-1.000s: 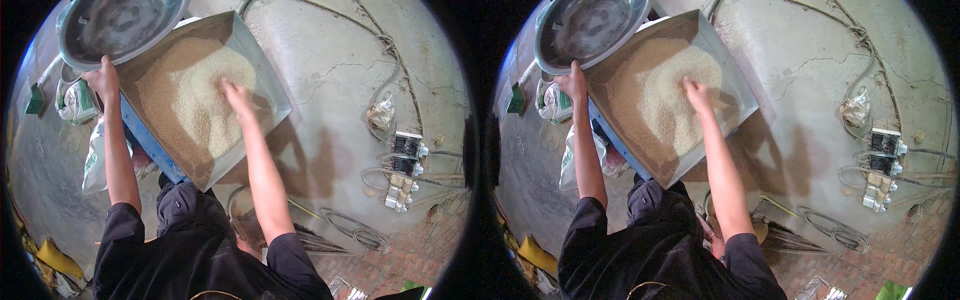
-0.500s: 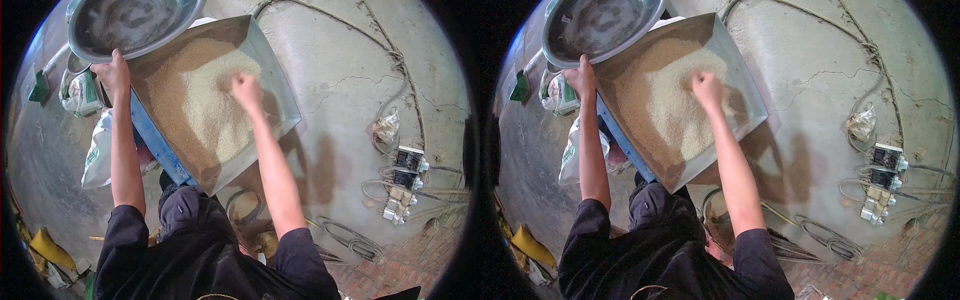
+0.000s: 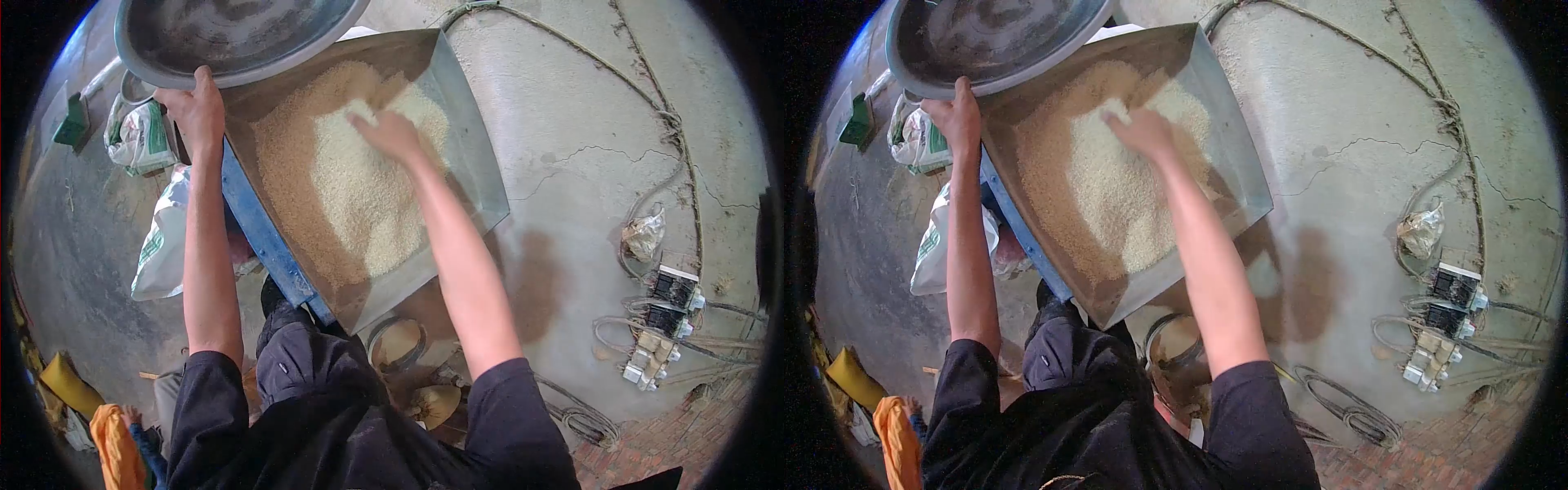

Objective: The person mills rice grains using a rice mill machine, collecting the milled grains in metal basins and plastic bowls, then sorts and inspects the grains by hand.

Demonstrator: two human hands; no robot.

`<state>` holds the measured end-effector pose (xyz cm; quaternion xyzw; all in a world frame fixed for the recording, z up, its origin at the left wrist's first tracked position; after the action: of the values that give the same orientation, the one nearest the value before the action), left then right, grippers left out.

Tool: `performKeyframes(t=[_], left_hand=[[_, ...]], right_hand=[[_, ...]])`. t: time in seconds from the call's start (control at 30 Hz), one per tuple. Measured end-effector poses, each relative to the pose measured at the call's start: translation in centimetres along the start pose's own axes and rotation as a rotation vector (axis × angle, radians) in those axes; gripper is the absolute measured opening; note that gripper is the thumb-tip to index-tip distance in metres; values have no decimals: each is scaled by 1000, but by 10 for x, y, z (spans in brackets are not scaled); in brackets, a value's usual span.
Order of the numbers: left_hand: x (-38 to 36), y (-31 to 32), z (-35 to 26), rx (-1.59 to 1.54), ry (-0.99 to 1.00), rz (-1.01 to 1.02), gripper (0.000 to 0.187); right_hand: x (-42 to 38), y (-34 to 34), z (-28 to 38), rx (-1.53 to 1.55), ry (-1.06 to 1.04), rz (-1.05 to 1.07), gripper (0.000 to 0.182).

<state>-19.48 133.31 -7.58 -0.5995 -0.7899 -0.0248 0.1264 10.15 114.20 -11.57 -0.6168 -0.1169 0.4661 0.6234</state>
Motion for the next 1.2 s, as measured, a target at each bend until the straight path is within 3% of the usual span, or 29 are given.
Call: performKeyframes(t=[0.07, 0.2, 0.27, 0.3, 0.37, 0.4, 0.47, 0.5, 0.57, 0.6, 0.67, 0.7, 0.77, 0.83, 0.97, 1.03, 1.13, 1.2], left_hand=[[-3, 0, -4, -43, -23, -15, 51], [-2, 1, -5, -42, -56, 4, 57], [-1, 2, 1, -56, -9, 13, 56], [2, 3, -1, -69, 42, 8, 56], [-3, 3, -9, -53, -12, 1, 55], [-3, 0, -7, -31, -67, -2, 54], [0, -3, -2, -31, -60, -16, 52], [-2, -1, -1, -48, -56, -17, 51], [-1, 2, -2, -72, -30, -23, 52], [-1, 0, -2, -89, -7, -34, 52], [-1, 0, -5, -92, 6, -35, 52], [-3, -1, -12, -88, -2, -30, 52], [-3, 1, -10, -85, -7, -14, 52], [2, 3, 9, -36, -27, -12, 53], [2, -3, 8, -76, 14, -64, 50], [3, 2, 9, -37, -33, 4, 57], [-1, -1, -1, -1, -62, 11, 58], [1, 2, 7, -19, -46, 9, 58]], right_hand=[[-25, 12, 3, -216, -115, 236, 68], [-20, 9, -1, -112, -107, 377, 68], [18, -38, -8, 146, -142, -419, 70], [19, -38, 6, 142, -146, -426, 70], [23, -28, 31, 476, -13, -417, 70], [38, 4, 44, 281, -27, -600, 67], [42, 43, 63, 103, -92, -497, 62], [21, 50, 70, 118, -139, -224, 59], [-13, 47, 73, 28, -230, -33, 55], [-32, 31, 77, 26, -225, -42, 55], [-61, 32, 76, -291, -145, 249, 47], [-63, 34, 78, -294, -144, 244, 47], [-66, 12, 111, -331, -306, -223, 35], [-67, 13, 154, -95, -630, -522, 30], [-57, 70, 169, -48, -746, -369, 28], [-54, 82, 153, -464, -606, -43, 28], [-59, 48, 118, -444, -451, -120, 33], [-70, 24, 86, -427, -378, -50, 31]])
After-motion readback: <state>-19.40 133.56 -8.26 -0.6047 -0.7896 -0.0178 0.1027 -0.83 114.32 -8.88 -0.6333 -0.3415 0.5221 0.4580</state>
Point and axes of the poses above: each hand's wrist, its own x-axis towards the middle knuckle, its own y-axis out of the palm, z = x × y, the point moved 9 cm from there along x, towards the middle knuckle, and after that the axes turned 7 degrees about -x, right-handed, at the moved point
